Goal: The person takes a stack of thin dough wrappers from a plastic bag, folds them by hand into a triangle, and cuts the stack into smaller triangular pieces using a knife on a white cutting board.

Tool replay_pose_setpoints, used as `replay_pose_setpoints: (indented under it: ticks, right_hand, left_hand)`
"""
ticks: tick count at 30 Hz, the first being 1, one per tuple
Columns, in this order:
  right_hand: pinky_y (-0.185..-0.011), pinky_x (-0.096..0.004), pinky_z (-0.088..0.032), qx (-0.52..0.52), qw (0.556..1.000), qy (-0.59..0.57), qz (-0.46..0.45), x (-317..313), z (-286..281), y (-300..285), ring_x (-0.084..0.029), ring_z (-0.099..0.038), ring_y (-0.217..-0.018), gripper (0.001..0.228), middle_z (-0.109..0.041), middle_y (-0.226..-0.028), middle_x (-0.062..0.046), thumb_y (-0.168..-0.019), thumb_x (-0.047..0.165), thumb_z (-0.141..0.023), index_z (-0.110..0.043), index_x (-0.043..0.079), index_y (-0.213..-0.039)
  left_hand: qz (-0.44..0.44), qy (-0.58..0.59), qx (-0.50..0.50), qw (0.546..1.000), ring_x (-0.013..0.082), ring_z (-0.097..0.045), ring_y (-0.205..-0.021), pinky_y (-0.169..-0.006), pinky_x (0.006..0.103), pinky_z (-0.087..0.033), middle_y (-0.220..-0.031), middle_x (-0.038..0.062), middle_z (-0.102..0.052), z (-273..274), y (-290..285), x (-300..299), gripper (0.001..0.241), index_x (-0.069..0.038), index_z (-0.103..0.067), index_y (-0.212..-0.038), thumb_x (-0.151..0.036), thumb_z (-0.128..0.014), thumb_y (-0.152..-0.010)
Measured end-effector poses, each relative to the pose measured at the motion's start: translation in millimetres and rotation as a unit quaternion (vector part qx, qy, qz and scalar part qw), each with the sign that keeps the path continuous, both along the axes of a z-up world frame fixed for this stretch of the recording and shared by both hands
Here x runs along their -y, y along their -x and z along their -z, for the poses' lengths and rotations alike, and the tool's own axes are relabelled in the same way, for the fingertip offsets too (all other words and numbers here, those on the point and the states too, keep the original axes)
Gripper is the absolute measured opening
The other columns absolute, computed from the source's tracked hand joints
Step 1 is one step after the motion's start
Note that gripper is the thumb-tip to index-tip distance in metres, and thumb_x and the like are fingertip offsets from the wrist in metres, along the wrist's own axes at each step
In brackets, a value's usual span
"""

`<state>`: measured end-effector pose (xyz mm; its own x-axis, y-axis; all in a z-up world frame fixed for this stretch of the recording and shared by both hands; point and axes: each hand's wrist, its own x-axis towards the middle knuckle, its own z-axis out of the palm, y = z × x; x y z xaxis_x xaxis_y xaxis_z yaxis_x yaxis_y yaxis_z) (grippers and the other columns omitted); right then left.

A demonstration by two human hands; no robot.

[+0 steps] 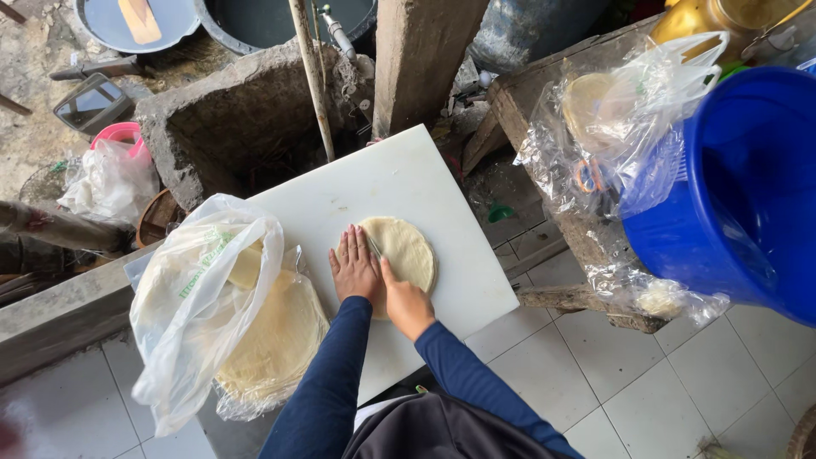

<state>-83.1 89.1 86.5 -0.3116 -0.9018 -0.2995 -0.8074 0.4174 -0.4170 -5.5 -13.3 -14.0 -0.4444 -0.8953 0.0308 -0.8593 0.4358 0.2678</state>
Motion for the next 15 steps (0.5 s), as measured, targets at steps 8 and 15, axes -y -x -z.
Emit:
replay_pose_setpoints:
  ticks: [8,15]
  right_hand:
    - [-0.069,-0.052,-0.058,-0.01,0.998,-0.068,-0.009,-30.6,-14.1,-5.6,-0.043,-0.071,-0.073,0.09,-0.071,-0.081,-0.025,-0.085,0.002,-0.055,-0.014,0.011,-0.164]
    - [-0.064,-0.048,-0.059,-0.06,0.994,-0.096,-0.01,-19.4,-9.9,-14.4,-0.037,-0.072,-0.069,0.09,-0.071,-0.079,-0.021,-0.088,0.003,-0.055,-0.01,0.01,-0.165]
  left_hand:
    - [-0.01,-0.034,0.02,0.999,0.0133,-0.014,-0.157,-0.126,0.0483,-0.007,-0.172,-0.004,-0.017,-1.7,3.9,0.1,0.065,-0.021,-0.02,-0.164,-0.039,-0.032,-0.103]
    - [0.003,-0.015,0.024,1.0,0.016,-0.014,-0.157,-0.125,0.0482,-0.004,-0.172,-0.002,-0.016,-4.4,8.2,9.6,0.065,-0.018,-0.018,-0.164,-0.04,-0.032,-0.104]
